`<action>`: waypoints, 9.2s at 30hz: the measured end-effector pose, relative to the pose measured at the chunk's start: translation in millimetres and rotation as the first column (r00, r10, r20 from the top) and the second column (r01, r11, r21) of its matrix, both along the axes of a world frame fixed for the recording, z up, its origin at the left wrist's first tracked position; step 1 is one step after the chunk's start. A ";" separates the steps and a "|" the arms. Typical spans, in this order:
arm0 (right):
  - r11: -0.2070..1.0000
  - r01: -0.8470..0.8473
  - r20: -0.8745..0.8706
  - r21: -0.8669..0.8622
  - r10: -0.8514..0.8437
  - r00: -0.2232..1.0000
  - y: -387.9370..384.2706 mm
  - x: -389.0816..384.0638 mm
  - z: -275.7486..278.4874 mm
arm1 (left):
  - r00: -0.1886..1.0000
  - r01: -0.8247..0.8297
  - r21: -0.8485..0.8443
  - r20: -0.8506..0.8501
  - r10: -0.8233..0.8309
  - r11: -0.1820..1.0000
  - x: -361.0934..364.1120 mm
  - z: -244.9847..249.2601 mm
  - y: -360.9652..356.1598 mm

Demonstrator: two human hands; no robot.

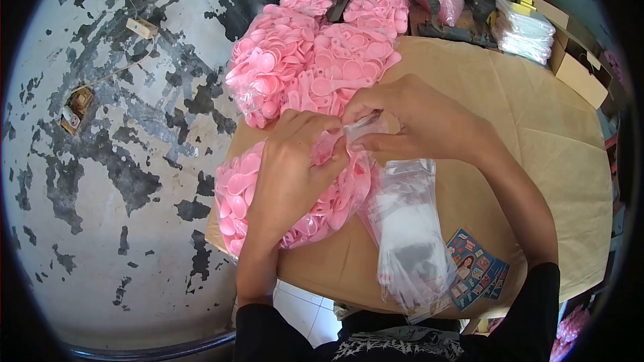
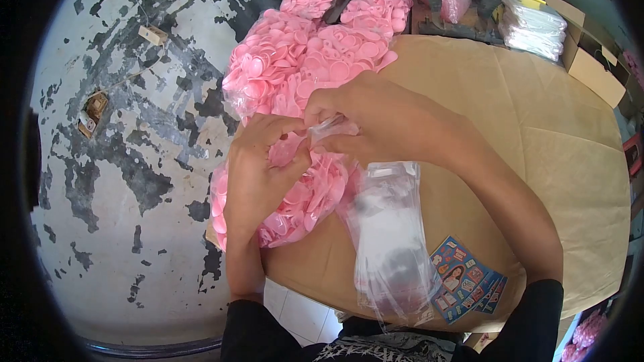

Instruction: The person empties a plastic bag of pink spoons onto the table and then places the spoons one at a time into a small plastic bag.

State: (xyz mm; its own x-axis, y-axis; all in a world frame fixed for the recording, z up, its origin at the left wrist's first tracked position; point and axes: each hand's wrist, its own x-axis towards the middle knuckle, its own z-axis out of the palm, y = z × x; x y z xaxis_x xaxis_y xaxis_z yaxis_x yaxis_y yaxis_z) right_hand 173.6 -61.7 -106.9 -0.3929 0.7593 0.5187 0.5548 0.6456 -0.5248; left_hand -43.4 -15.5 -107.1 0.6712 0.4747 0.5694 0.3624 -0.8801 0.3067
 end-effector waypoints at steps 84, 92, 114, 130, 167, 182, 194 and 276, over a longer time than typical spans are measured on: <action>0.967 0.210 0.060 0.142 -0.220 0.974 3.6 -4.6 -25.1 | 0.973 -0.088 -0.320 0.177 0.150 0.943 3.3 -16.0 10.9; 0.987 0.086 -0.014 0.132 -0.085 0.996 15.0 -2.5 -25.2 | 0.980 -0.004 -0.359 0.182 0.074 0.933 5.8 -10.8 8.4; 0.942 0.142 0.102 0.303 -0.180 0.978 16.2 -13.9 -44.7 | 0.992 0.026 -0.306 0.122 0.012 0.952 9.1 -12.0 3.8; 0.998 -0.010 -0.242 -0.056 -0.004 0.970 18.5 -0.5 -32.0 | 0.968 0.005 -0.377 0.233 0.089 0.926 10.5 -12.9 6.0; 0.964 0.235 -0.005 0.127 -0.236 0.972 9.3 -9.1 -29.0 | 0.787 0.057 -0.089 0.617 0.010 0.994 3.3 -13.1 18.7; 0.957 0.117 0.535 0.266 -0.247 0.808 19.8 -11.6 -67.7 | 0.949 0.206 -0.104 0.265 -0.172 0.973 11.8 -13.8 10.9; 0.979 0.049 0.390 0.199 -0.125 0.912 9.7 -5.4 -47.0 | 0.995 -0.037 -0.296 0.072 0.062 0.954 -1.0 -13.1 44.0; 0.941 0.179 0.487 -0.288 -0.017 0.873 21.7 45.7 -50.4 | 0.973 0.084 -0.225 -0.190 -0.128 0.971 -5.6 -24.2 85.7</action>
